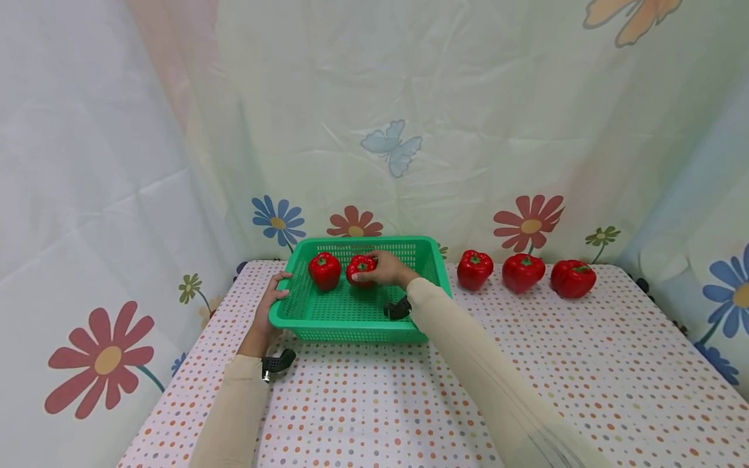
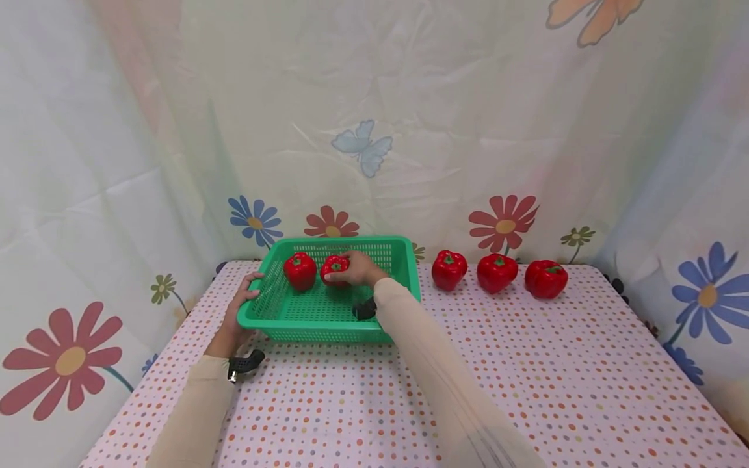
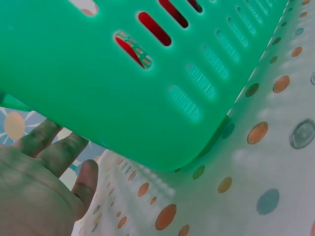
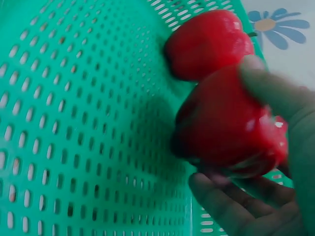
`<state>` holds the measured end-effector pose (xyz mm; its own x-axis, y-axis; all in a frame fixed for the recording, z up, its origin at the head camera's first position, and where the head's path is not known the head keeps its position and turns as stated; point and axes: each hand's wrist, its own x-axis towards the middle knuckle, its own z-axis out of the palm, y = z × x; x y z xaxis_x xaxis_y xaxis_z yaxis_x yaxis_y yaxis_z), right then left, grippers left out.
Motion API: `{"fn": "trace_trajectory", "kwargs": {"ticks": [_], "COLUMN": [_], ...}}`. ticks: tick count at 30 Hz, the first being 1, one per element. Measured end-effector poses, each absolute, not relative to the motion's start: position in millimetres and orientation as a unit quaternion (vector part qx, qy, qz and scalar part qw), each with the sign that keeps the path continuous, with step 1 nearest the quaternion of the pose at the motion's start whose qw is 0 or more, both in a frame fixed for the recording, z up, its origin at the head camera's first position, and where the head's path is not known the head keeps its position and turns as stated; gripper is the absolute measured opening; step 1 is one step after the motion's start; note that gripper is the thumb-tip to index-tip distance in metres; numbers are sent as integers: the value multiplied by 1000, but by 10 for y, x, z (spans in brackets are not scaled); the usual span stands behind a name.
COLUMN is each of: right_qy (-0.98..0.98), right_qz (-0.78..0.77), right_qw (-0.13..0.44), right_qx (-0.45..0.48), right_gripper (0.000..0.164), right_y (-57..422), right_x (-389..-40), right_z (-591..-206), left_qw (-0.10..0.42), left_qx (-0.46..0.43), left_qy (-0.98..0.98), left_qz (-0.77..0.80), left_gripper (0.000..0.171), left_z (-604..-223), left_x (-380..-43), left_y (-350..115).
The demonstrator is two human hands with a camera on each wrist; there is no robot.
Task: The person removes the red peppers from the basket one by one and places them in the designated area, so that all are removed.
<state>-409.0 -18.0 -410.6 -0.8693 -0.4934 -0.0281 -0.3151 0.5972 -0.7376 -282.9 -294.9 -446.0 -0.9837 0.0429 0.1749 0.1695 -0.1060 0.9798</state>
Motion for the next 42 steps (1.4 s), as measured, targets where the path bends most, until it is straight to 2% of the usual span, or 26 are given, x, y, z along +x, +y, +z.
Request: {"fn": "trace_trajectory", "kwargs": {"ticks": [5, 9, 13, 22, 35, 42], "right_qy": [903, 916, 907, 885, 813, 811], "right_qz": [-359, -327, -346, -396, -529, -532], "right_qw": [98, 124, 140, 116, 35, 39], "right_qx": [-216, -198, -197, -217, -240, -238], "right_gripper": [82, 87, 84, 83, 75, 74], "right_y": [-182, -171, -173, -174, -183, -141], "right_x": [-4057, -4043, -4047, -4093, -4114, -4063], "right_z": [-4086, -4095, -4100, -4104, -4025, -3967], "left_qw": [42, 39, 39, 40, 46, 44], "left_qx": [-83, -81, -78, -75, -64, -61], "left_qy": [-666, -666, -668, -668, -671, -670], "left_qz": [-741, -741, -739, -740, -737, -738], "left_gripper": [35, 34, 35, 35, 34, 35], "left_z": [-4432, -4415, -4417, -4425, -4546, -4523], "left_x": [-2811, -2800, -2798, -2805, -2900, -2888], "left_y": [-2935, -2927, -2930, -2944, -2975, -2969]}}
